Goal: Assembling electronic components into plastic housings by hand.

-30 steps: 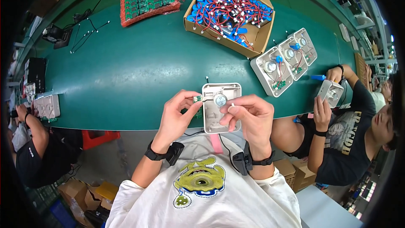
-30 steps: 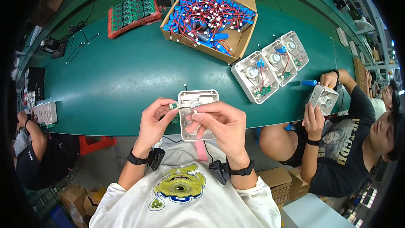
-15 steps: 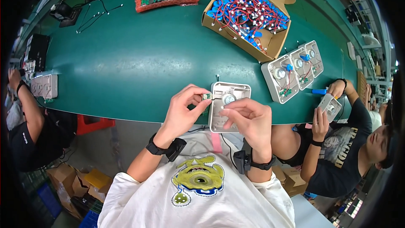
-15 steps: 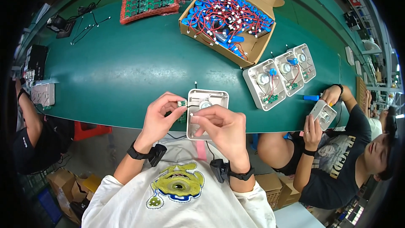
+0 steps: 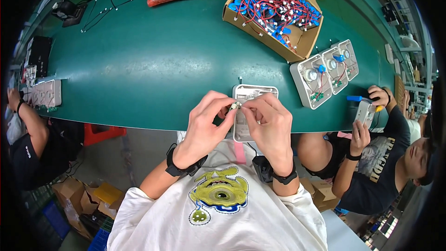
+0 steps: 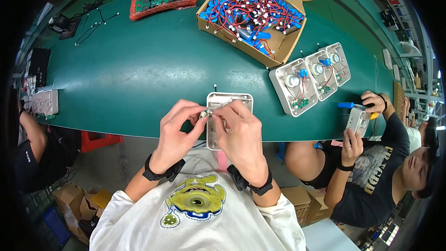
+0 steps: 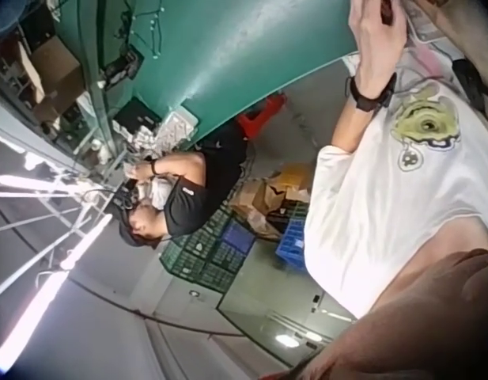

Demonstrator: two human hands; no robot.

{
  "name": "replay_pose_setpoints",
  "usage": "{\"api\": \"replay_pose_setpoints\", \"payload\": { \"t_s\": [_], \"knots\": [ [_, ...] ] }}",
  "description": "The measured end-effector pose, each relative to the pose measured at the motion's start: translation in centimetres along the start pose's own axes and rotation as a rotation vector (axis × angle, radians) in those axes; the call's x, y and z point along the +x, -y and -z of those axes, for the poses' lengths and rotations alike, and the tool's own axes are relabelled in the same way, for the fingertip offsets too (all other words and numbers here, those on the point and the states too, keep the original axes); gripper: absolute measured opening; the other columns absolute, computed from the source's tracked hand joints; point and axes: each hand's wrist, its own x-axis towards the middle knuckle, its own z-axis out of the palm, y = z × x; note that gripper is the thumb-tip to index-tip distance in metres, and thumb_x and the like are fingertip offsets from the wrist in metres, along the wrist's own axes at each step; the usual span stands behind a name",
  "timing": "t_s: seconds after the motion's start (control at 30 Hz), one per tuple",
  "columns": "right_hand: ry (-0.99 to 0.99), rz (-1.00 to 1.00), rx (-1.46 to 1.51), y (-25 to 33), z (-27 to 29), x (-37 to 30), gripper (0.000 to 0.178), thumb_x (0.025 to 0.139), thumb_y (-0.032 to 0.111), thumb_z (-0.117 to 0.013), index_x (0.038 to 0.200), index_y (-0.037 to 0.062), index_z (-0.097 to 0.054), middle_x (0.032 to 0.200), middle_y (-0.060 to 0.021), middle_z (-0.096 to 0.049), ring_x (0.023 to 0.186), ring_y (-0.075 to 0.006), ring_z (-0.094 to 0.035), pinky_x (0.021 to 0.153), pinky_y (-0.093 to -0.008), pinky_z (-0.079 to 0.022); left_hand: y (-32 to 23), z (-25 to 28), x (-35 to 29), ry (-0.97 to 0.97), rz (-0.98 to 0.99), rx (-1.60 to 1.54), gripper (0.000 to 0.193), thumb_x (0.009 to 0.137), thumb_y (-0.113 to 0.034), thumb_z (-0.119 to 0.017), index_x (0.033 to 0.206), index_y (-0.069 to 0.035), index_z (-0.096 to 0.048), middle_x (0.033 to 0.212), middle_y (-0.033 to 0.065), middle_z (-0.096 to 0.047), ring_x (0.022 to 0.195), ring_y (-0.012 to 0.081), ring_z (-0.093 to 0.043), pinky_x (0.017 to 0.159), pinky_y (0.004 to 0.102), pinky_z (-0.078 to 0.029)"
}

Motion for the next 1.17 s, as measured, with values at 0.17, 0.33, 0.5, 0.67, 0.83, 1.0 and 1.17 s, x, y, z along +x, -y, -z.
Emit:
{"api": "replay_pose_setpoints", "payload": {
  "t_s": [0.17,0.33,0.5,0.67,0.83,1.0,1.17],
  "knots": [
    [0.003,0.000,0.022,0.0,0.3,0.2,0.011,0.083,-0.006,-0.081,0.091,0.0003,-0.077,0.082,-0.0053,-0.064,0.057,-0.0114,-0.056,0.053,-0.0280,-0.045,-0.2,0.1,0.2,-0.002,-0.074,0.093,0.026,0.088,0.007,-0.077,0.114,0.002,-0.073,0.105,0.0108,-0.067,0.080,0.0203,-0.070,0.071,0.0328,-0.058],
    [0.006,-0.034,0.049,0.4,0.4,0.1,0.010,0.083,-0.007,-0.079,0.090,-0.0002,-0.076,0.081,-0.0053,-0.064,0.057,-0.0116,-0.055,0.053,-0.0279,-0.043,0.0,-0.3,-0.2,-0.031,-0.096,0.105,0.027,0.087,0.008,-0.077,0.113,0.002,-0.074,0.105,0.0111,-0.068,0.083,0.0227,-0.071,0.073,0.0343,-0.059],
    [-0.037,-0.044,0.087,0.2,0.1,-0.3,0.009,0.083,-0.007,-0.079,0.089,-0.0005,-0.076,0.080,-0.0049,-0.063,0.056,-0.0110,-0.053,0.052,-0.0279,-0.041,-0.7,-0.5,-0.2,-0.036,0.001,0.056,0.027,0.084,0.010,-0.079,0.110,0.002,-0.076,0.104,0.0102,-0.070,0.083,0.0177,-0.069,0.073,0.0303,-0.057],
    [-0.020,-0.120,0.120,0.2,0.2,-0.4,0.010,0.082,-0.007,-0.079,0.088,-0.0009,-0.075,0.079,-0.0039,-0.062,0.058,-0.0090,-0.051,0.054,-0.0270,-0.039,-0.2,-0.5,-0.4,-0.030,-0.026,0.029,0.027,0.084,0.009,-0.079,0.110,0.002,-0.076,0.107,0.0116,-0.072,0.085,0.0189,-0.069,0.076,0.0310,-0.057],
    [0.005,-0.167,0.143,0.1,0.3,-0.5,0.009,0.082,-0.007,-0.080,0.088,-0.0016,-0.074,0.078,-0.0033,-0.061,0.060,-0.0085,-0.050,0.055,-0.0265,-0.039,0.1,-0.5,-0.7,-0.041,-0.101,0.035,0.026,0.084,0.009,-0.079,0.110,0.003,-0.076,0.107,0.0144,-0.072,0.090,0.0256,-0.072,0.078,0.0331,-0.058],
    [0.047,-0.218,0.164,0.1,0.5,-0.4,0.009,0.082,-0.006,-0.080,0.088,-0.0022,-0.074,0.077,-0.0038,-0.061,0.061,-0.0096,-0.051,0.055,-0.0273,-0.039,0.2,-0.2,-0.6,0.000,-0.160,0.041,0.027,0.084,0.009,-0.078,0.111,0.004,-0.076,0.106,0.0162,-0.071,0.092,0.0293,-0.072,0.080,0.0343,-0.058],
    [0.056,-0.194,0.151,-0.1,0.7,0.0,0.008,0.083,-0.005,-0.079,0.088,-0.0024,-0.074,0.078,-0.0047,-0.062,0.061,-0.0114,-0.053,0.056,-0.0283,-0.041,0.4,-0.4,-0.1,0.010,-0.196,0.031,0.027,0.085,0.009,-0.078,0.111,0.005,-0.076,0.106,0.0161,-0.071,0.092,0.0293,-0.072,0.080,0.0346,-0.058]
  ]
}}
